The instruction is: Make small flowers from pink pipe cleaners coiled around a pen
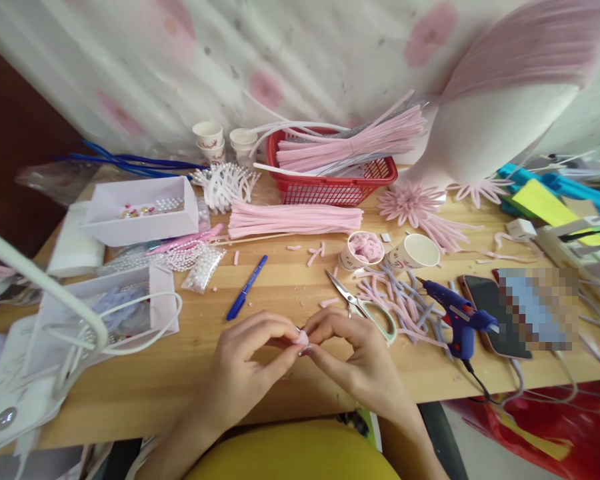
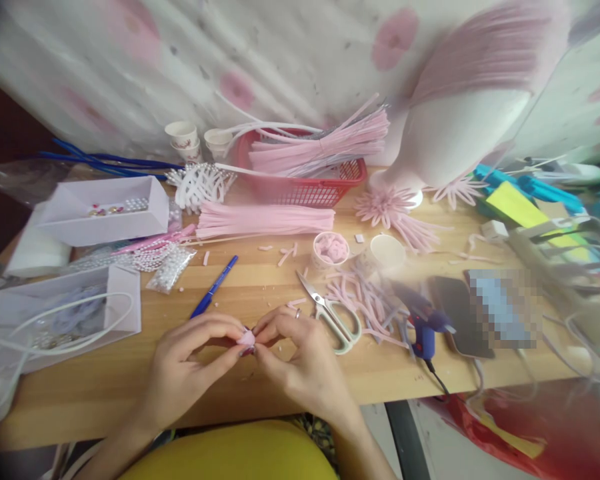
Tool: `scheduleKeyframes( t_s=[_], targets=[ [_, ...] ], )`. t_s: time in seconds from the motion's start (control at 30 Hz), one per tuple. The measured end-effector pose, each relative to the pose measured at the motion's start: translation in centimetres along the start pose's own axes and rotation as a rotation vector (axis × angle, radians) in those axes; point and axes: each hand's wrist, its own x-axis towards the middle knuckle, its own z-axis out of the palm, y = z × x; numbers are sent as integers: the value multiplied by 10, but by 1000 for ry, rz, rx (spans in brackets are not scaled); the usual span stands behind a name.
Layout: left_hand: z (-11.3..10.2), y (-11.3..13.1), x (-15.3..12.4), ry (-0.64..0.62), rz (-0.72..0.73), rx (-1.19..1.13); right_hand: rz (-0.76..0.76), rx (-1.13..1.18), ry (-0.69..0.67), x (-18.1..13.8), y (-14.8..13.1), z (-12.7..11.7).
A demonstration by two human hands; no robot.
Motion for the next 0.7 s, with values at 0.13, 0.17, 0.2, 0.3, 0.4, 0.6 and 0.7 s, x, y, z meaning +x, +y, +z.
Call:
scheduleKeyframes(
  t_s=[0.13, 0.17, 0.2, 0.3, 0.4, 0.6, 0.7],
  targets=[
    [2, -5, -2, 16, 205, 186, 5, -16, 73, -1, 0, 7],
    [3, -7, -3, 22, 229, 221, -3, -29, 93, -2, 1, 9],
    [4, -10, -4, 34, 240, 250, -16, -40, 110, -3, 1, 11],
    [7, -15, -6, 96, 202, 280, -76, -76, 114, -4, 2, 14],
    [9, -17, -6, 140, 81, 211, -134, -129, 43, -4, 4, 13],
    [13, -14, -9, 151, -160, -52, -247, -172, 51, -2, 11, 10],
    [14, -14, -9, 130, -222, -141, -226, -137, 77, -3, 13, 12]
  ],
)
